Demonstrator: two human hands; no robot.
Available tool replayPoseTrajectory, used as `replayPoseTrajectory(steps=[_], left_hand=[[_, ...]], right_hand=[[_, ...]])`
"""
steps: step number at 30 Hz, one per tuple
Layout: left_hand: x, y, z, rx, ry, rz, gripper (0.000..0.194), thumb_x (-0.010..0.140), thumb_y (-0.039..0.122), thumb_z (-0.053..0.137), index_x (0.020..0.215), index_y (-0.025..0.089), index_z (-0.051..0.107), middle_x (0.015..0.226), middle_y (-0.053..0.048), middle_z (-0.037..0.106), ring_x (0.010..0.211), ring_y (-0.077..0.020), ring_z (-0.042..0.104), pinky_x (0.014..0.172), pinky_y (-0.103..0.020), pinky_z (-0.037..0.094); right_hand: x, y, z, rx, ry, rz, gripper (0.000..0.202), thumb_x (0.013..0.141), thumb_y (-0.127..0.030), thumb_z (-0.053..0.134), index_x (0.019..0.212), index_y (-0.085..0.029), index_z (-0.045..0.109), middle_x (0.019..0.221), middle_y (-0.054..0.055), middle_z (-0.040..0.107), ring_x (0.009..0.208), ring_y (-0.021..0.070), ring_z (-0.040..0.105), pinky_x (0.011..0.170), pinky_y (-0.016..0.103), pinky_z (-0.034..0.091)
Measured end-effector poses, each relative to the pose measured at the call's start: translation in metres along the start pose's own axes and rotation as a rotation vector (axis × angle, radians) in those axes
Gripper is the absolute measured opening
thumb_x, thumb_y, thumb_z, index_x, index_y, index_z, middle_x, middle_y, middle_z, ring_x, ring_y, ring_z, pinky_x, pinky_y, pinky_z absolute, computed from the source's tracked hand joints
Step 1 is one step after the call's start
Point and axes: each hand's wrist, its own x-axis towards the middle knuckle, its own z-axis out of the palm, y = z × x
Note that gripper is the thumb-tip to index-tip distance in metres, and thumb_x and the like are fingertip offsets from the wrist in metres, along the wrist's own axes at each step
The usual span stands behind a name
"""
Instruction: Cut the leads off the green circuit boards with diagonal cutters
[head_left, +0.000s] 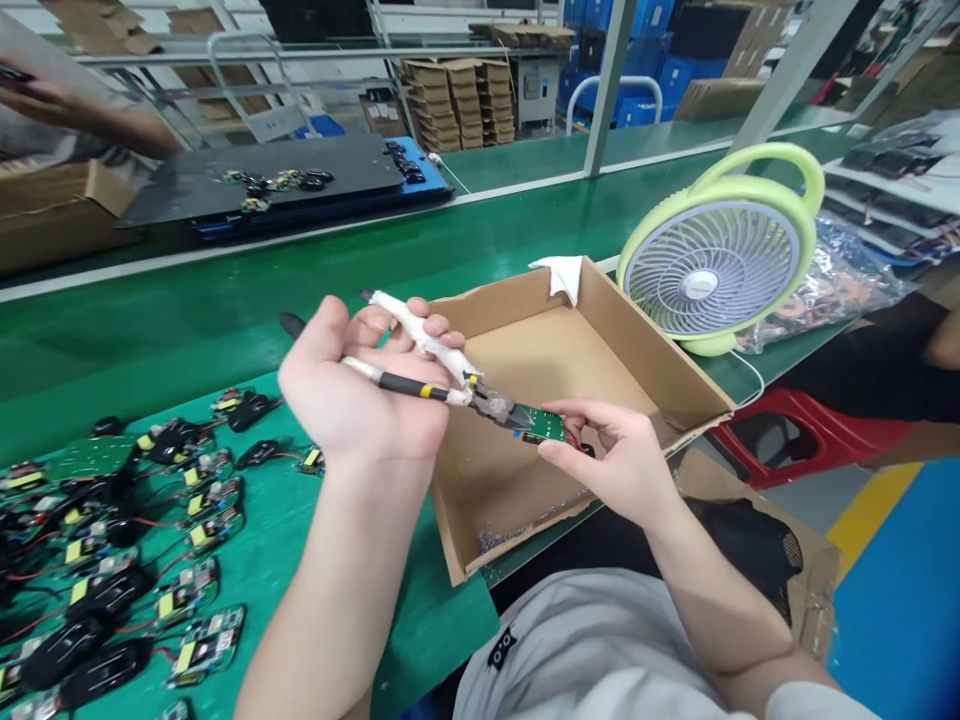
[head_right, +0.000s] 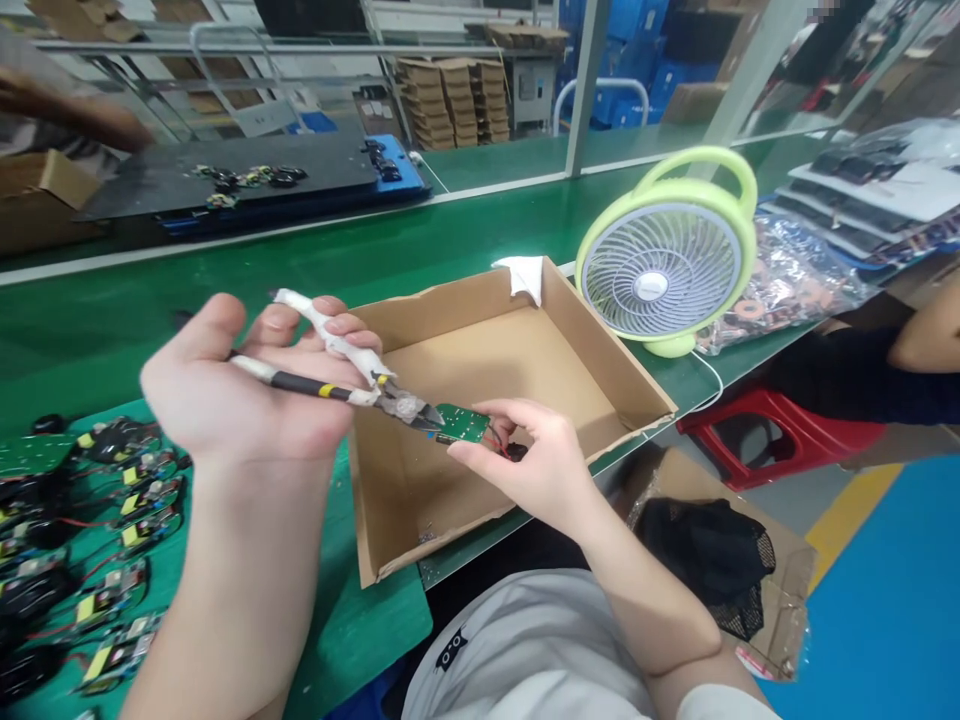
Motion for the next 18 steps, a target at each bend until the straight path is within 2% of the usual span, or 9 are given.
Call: replayPoseTrajectory(steps=[5,14,18], left_hand=[[-0.0029,0.0062,0.0009,-0.014,0.010,-0.025,0.030,0.101,0.037,0.032,0.076,0.022,0.035,0.072,-0.007,0.052,0.056,-0.0162,0.052,0.048,-0.029,0.046],[-0.0012,0.0015,-0.0007,-0.029,-0.001,-0.060,0.031,0.100,0.037,0.034,0.074,0.020,0.036,0.071,-0.009,0.053,0.057,-0.0164,0.051,0.049,-0.029,0.047],[0.0009,-0.0005,-0.0018,-0.010,-0.006,-0.024,0.028,0.096,0.035,0.037,0.073,0.020,0.034,0.071,-0.008,0.052,0.057,-0.0153,0.051,0.049,-0.027,0.045]], right_hand=[[0.0007,-0.0019,0.0011,0.036,-0.054,0.062,0.026,0.073,-0.033,0.082,0.094,-0.017,0.078,0.066,-0.002,0.060,0.062,0.0154,0.059,0.064,0.029,0.054],[-0.0006,-0.0026,0.0000,0.025,-0.088,0.021,0.026,0.074,-0.034,0.083,0.093,-0.017,0.078,0.065,-0.002,0.058,0.064,0.0160,0.060,0.067,0.030,0.054],[-0.0007,-0.0017,-0.0004,0.025,-0.103,0.009,0.027,0.075,-0.034,0.084,0.095,-0.017,0.077,0.065,-0.002,0.058,0.064,0.0160,0.060,0.065,0.029,0.055]])
